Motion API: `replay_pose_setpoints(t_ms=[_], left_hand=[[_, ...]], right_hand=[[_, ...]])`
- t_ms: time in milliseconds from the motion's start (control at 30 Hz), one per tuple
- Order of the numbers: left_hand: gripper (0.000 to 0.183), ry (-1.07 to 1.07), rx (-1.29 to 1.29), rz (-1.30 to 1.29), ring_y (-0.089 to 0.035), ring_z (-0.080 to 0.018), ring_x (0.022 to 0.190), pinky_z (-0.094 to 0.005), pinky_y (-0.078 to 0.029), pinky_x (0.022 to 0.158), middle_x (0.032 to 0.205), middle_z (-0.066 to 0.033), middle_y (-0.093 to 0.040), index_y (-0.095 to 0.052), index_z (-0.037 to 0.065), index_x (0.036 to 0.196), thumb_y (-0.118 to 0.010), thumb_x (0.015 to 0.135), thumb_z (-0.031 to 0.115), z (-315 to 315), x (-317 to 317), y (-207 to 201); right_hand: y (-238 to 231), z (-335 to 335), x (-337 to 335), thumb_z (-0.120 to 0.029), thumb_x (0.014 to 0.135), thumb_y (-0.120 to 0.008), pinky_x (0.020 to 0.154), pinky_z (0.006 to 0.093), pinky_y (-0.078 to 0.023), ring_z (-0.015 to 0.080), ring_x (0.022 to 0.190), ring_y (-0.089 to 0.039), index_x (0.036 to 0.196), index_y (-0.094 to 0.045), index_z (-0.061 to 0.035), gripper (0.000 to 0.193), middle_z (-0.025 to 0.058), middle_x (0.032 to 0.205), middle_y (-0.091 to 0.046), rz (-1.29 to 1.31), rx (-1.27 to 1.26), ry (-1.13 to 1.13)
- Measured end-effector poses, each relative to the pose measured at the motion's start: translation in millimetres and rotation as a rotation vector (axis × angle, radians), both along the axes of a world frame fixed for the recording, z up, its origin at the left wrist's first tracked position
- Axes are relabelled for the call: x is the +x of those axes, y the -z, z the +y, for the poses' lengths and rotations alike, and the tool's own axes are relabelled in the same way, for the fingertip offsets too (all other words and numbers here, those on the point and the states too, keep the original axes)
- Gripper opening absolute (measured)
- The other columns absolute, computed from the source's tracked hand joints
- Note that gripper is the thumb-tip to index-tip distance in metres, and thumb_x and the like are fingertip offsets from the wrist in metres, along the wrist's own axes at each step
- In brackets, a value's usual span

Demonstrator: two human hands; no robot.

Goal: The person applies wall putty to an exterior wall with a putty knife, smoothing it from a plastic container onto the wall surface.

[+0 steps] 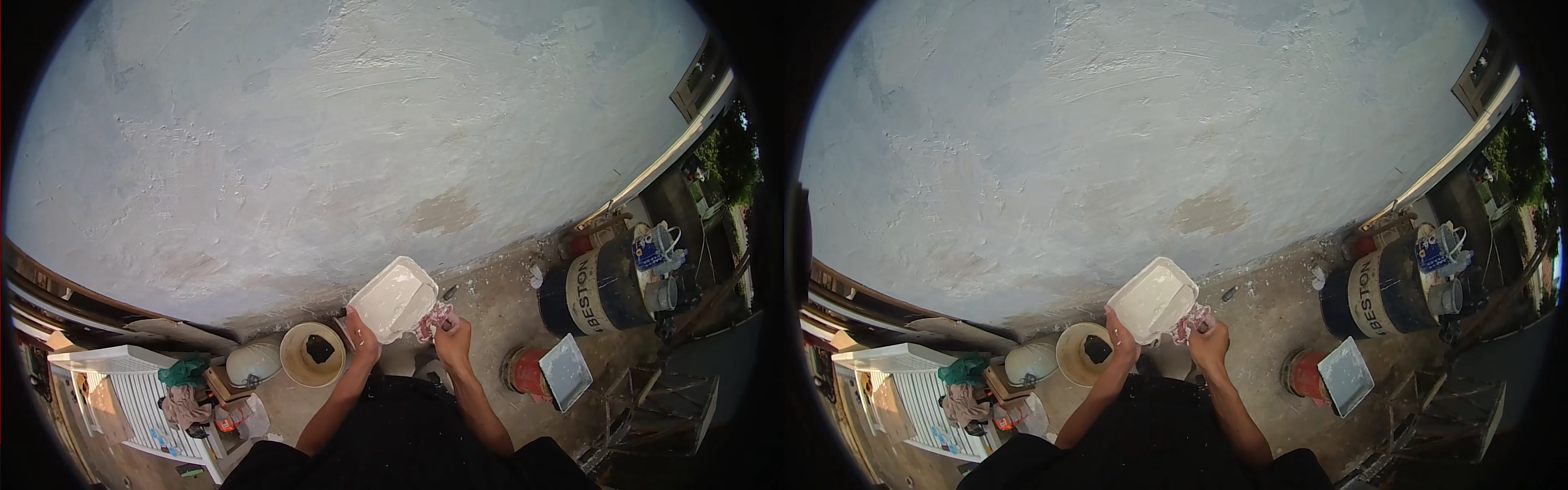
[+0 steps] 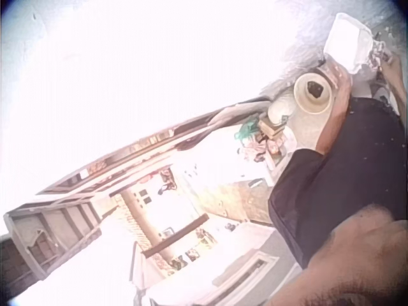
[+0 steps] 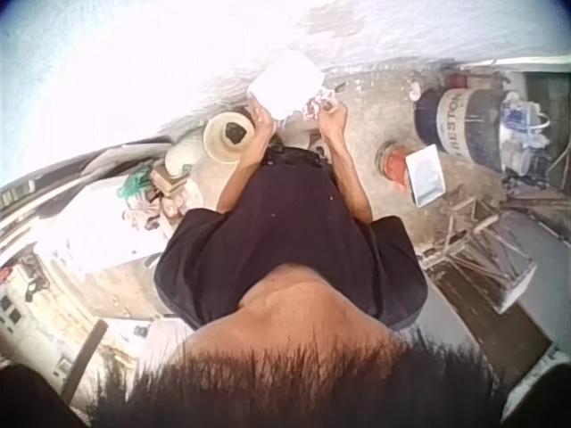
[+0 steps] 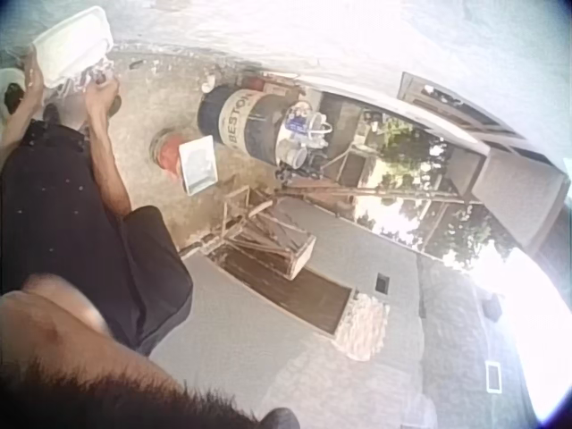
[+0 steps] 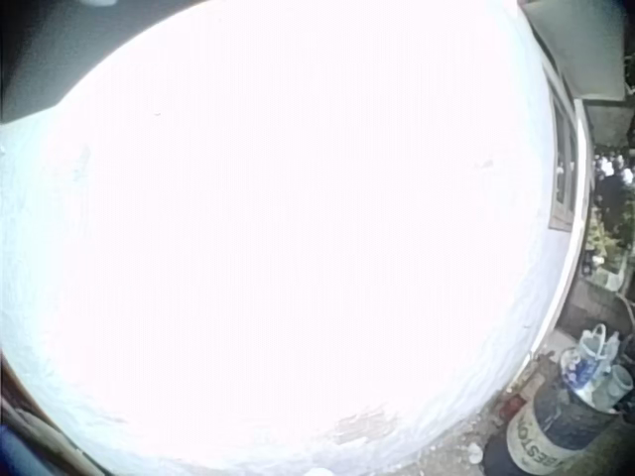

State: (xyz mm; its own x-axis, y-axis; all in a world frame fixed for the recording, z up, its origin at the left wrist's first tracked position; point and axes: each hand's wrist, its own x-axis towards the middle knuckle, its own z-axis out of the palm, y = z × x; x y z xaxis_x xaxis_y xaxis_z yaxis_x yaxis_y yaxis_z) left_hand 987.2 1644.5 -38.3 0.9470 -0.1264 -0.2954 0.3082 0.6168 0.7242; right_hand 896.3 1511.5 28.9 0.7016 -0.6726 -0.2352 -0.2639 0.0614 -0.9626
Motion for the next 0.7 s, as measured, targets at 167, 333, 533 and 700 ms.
replay_pose_setpoints(t_ms=[167, 333, 533, 700], left_hand=[[0.052, 0.027, 0.074, -0.032, -0.055, -0.0183, 0.098, -0.0298, -0.043, 0.088, 0.108, -0.0139, -0.056, -0.050, -0.004, 0.111, -0.029, 0.099, 0.042, 0, 5, 9], [0.051, 0.036, 0.065, -0.025, -0.056, -0.0185, 0.096, -0.0298, -0.043, 0.088, 0.107, -0.0134, -0.057, -0.049, -0.004, 0.112, -0.028, 0.100, 0.040, -5, 4, -3], [0.050, 0.025, 0.058, -0.094, -0.055, -0.0186, 0.097, -0.0297, -0.043, 0.088, 0.107, -0.0136, -0.057, -0.049, -0.004, 0.113, -0.027, 0.100, 0.039, -5, 7, 7], [0.050, 0.031, 0.041, -0.025, -0.055, -0.0188, 0.098, -0.0297, -0.043, 0.088, 0.107, -0.0136, -0.057, -0.050, -0.004, 0.112, -0.027, 0.100, 0.039, -8, 7, 6]], right_hand=[[6, -13, 1, 0.008, 0.082, -0.054, 0.062, 0.0221, -0.046, 0.0083, 0.072, -0.059, 0.098, -0.063, 0.0064, 0.019, 0.0061, 0.086, -0.066, -0.050, -0.146, -0.173], [0, -12, 1, 0.009, 0.083, -0.052, 0.064, 0.0216, -0.046, 0.0088, 0.073, -0.060, 0.100, -0.062, 0.0061, 0.020, 0.0061, 0.087, -0.066, -0.104, 0.114, -0.079], [-4, -5, -1, 0.008, 0.083, -0.051, 0.064, 0.0213, -0.046, 0.0087, 0.073, -0.060, 0.099, -0.062, 0.0053, 0.020, 0.0062, 0.088, -0.066, -0.123, 0.247, 0.011], [11, -27, 0, 0.010, 0.082, -0.051, 0.067, 0.0205, -0.046, 0.0087, 0.074, -0.061, 0.099, -0.062, 0.0052, 0.021, 0.0064, 0.088, -0.066, -0.124, -0.004, -0.183]])
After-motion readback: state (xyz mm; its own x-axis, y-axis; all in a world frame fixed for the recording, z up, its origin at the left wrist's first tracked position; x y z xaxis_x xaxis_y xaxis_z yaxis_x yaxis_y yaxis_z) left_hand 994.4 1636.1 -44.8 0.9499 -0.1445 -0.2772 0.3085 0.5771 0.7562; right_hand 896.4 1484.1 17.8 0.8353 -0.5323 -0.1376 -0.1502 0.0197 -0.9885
